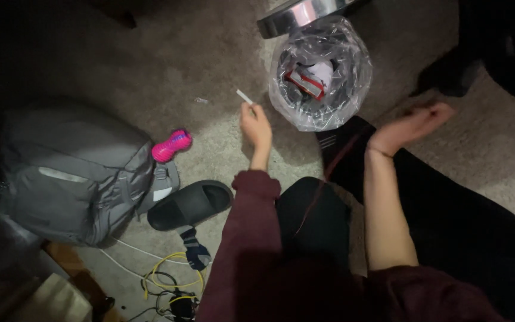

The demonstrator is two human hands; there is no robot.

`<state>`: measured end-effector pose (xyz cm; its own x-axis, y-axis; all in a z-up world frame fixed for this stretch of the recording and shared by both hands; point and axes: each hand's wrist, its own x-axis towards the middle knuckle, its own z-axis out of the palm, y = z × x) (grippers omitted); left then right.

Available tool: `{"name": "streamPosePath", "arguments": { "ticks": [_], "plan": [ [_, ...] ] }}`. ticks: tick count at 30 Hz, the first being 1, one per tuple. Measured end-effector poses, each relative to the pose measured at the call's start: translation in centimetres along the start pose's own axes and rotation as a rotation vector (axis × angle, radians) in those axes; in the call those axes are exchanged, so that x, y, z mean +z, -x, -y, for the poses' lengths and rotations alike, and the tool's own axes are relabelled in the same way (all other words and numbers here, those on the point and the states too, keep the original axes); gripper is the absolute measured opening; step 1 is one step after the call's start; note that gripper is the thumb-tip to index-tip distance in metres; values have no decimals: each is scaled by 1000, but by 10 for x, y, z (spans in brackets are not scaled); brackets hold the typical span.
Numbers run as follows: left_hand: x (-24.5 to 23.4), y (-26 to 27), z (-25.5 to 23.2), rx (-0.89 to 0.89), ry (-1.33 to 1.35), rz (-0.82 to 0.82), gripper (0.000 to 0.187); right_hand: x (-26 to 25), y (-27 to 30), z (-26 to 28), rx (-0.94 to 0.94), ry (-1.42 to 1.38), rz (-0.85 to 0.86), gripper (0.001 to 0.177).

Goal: The person tidies a cluttered desk by picking up a water bottle, a small container, and a tissue, then discards the tissue and container into a trash bin. They move a chair, plug in a red cable into a laptop, and organize coins on a notebook.

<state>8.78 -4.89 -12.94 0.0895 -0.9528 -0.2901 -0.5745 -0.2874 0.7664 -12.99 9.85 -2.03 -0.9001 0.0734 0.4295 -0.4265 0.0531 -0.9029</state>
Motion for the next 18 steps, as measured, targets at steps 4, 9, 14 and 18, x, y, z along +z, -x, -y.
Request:
{"name": "streamPosePath", "arguments": {
  "ticks": [4, 9, 14, 18],
  "plan": [
    [-27, 33, -71, 578, 89, -60, 11, -34, 20, -101, 889, -461, -251, 97],
    [-22, 38, -126, 627, -531, 384, 42, -66, 71, -344, 814, -311, -100, 44],
    [-19, 39, -145, 527, -554, 461, 52, -36, 90, -407, 800, -187, -55, 39],
    [-7, 42, -141, 464, -610, 505, 51, -29, 91, -436, 855, 337, 112, 39]
  ]
}}
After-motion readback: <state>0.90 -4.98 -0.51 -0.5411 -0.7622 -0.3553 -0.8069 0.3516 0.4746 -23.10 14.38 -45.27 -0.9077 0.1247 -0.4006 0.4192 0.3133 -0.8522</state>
